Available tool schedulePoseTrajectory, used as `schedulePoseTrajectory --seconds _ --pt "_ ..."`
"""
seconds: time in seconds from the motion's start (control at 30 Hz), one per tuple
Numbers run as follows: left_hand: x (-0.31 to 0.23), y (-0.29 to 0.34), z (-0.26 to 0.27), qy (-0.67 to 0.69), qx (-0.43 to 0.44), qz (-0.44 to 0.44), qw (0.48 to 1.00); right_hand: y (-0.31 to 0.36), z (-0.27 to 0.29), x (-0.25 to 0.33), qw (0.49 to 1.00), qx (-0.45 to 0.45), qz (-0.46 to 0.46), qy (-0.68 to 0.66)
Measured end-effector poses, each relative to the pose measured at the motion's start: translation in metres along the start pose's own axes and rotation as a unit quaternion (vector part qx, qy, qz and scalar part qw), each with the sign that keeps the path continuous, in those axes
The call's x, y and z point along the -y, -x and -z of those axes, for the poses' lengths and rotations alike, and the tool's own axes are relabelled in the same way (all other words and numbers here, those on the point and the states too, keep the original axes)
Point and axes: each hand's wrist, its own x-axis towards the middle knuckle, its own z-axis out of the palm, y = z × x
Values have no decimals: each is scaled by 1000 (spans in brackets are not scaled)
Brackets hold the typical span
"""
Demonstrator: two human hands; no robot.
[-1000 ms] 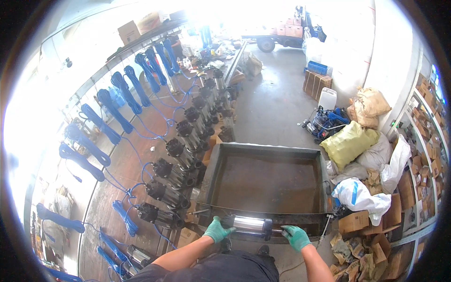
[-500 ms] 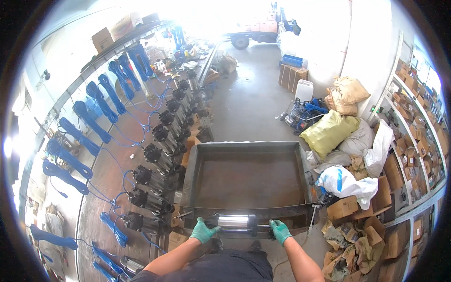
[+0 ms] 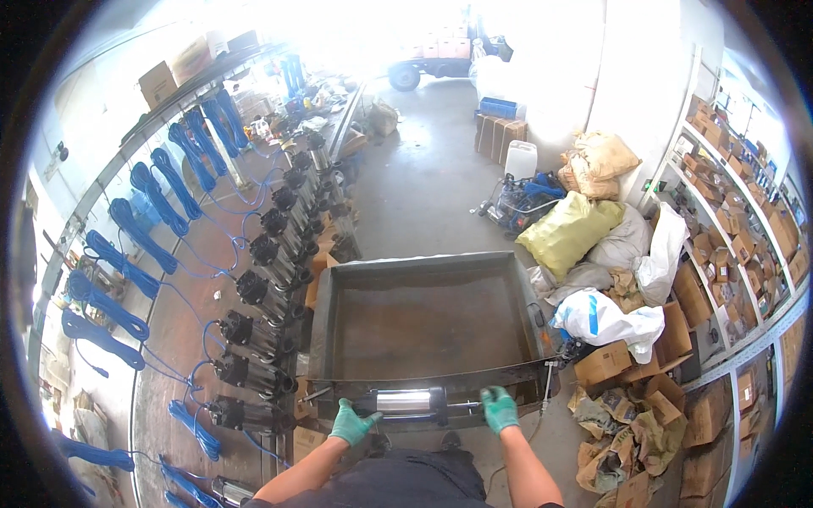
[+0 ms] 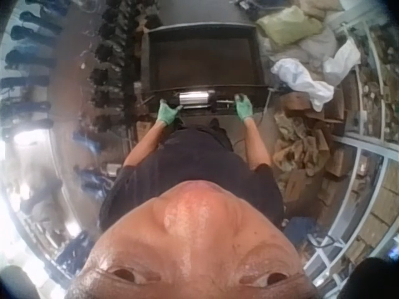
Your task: The person, wearing gloves, immerses a metal submersible pump component into a tank of water to check for leaks, rotates it, and then lifts it out to place it on a workbench alongside several other pump units.
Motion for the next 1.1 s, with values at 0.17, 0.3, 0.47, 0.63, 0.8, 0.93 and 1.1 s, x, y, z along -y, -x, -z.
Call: schedulePoseTrajectory --seconds 0.17,0.3,0.47,0.63,0.8,0.93,1.1 --pt "16 -8 -7 40 29 14 999 -17 75 -116 893 -336 125 273" --pt "30 -7 -6 4 17 13 1000 -9 86 -74 974 -113 -197 -8" --pt "27 -11 -12 26 26 -1 999 -98 107 -122 977 -159 -110 94" --pt "26 -15 -10 36 58 27 997 -141 108 -98 982 -180 -47 39" --pt "47 -16 -9 17 50 31 998 -113 115 -15 992 -96 32 79" --pt "29 -17 -8 51 30 -34 998 -70 111 -16 992 36 -17 -119" --pt "20 -5 7 11 10 3 1000 -2 59 43 955 177 -159 -178"
